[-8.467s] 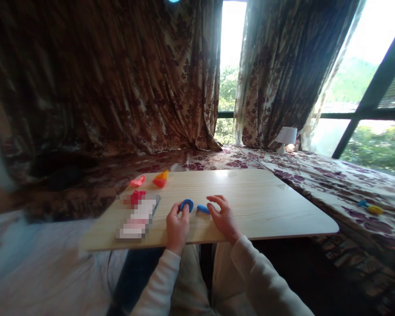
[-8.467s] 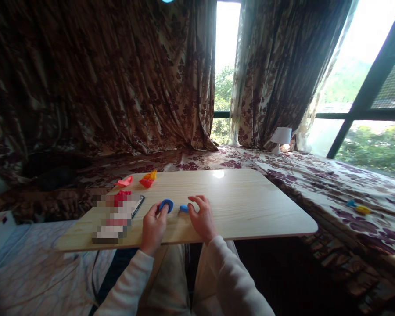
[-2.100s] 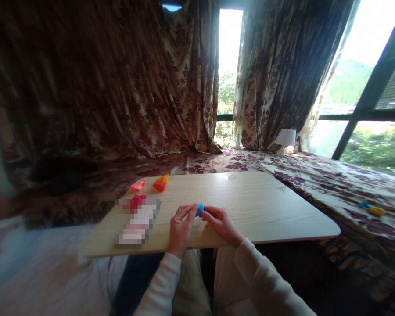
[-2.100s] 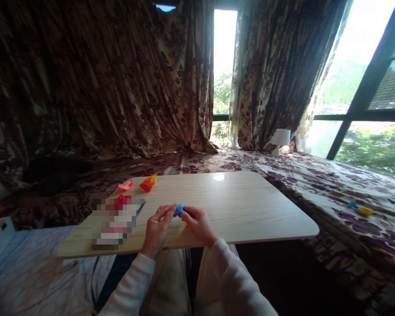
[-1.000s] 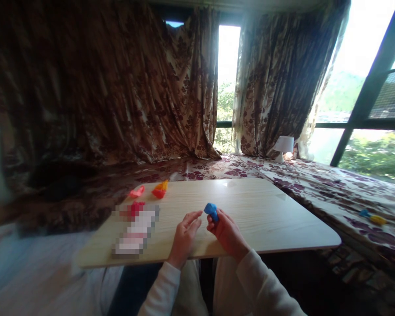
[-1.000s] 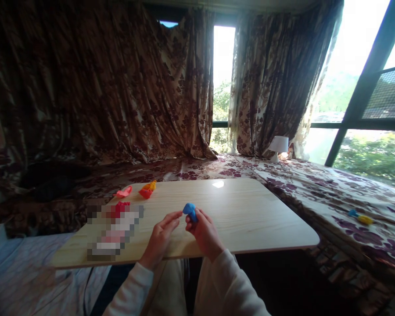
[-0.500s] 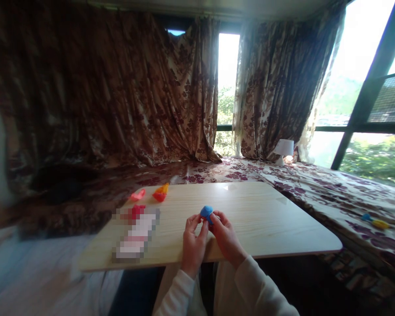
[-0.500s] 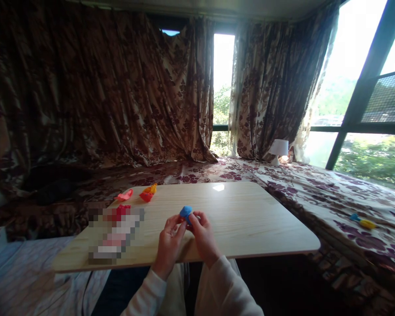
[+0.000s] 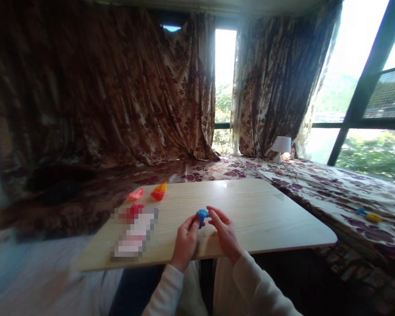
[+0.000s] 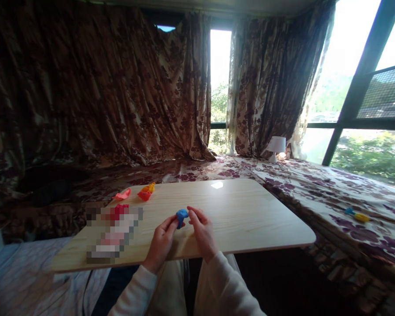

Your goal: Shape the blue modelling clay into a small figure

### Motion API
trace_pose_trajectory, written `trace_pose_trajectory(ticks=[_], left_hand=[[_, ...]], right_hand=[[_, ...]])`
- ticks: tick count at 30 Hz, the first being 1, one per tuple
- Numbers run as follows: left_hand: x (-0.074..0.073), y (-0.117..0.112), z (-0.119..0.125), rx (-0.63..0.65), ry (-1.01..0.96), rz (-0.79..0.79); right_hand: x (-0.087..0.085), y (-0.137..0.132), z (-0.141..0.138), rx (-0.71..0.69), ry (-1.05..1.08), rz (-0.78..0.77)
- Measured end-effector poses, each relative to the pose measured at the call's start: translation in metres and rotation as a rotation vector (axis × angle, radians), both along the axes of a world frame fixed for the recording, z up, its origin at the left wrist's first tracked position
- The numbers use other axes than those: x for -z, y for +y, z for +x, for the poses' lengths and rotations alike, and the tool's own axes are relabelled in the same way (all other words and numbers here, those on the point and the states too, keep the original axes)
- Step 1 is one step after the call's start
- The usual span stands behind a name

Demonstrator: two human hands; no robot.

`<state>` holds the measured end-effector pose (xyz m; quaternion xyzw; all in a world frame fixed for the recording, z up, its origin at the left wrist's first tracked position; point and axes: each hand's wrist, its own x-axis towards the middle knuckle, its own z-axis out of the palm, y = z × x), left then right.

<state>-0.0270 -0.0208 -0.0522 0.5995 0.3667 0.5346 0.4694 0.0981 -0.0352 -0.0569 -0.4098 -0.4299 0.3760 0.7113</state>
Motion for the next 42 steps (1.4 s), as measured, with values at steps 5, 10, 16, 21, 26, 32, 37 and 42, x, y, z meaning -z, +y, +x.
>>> trace_pose_trajectory(ticks=[5,10,16,21,26,32,37,42], left_hand=[[-0.0004,-0.0019,0.0017,0.01,0.043,0.023],[0.0015,-0.0019,0.0002,-0.042,0.048,0.025],[0.0012,-0.0023,0.0,-0.039,0.004,0.031],[0.0039,0.0002,0.0012,-0.063,-0.015,0.072],[0.0072,0.0019,0.0017,-0.06,0.029,0.106],[0.004,0.0,0.0017,-0.066,0.054,0.131],[0.0054,0.0004,0.0026,-0.096,0.03,0.127],[0.0048,-0.0013,0.0022,-0.112,0.033,0.132]], right_hand=[[-0.0017,-0.0016,-0.0019,-0.018,-0.029,-0.006],[-0.0035,-0.0033,-0.0032,-0.023,-0.02,-0.017],[-0.0045,-0.0038,-0.0055,-0.036,0.012,-0.03],[-0.0051,-0.0049,-0.0053,-0.018,0.022,-0.034],[-0.0036,-0.0039,-0.0042,0.001,0.028,-0.013],[-0.0006,-0.0006,-0.0039,-0.018,0.012,-0.01],[-0.0008,-0.0013,-0.0039,0.026,0.064,-0.016],[-0.0037,-0.0032,-0.0042,0.014,0.037,-0.023]])
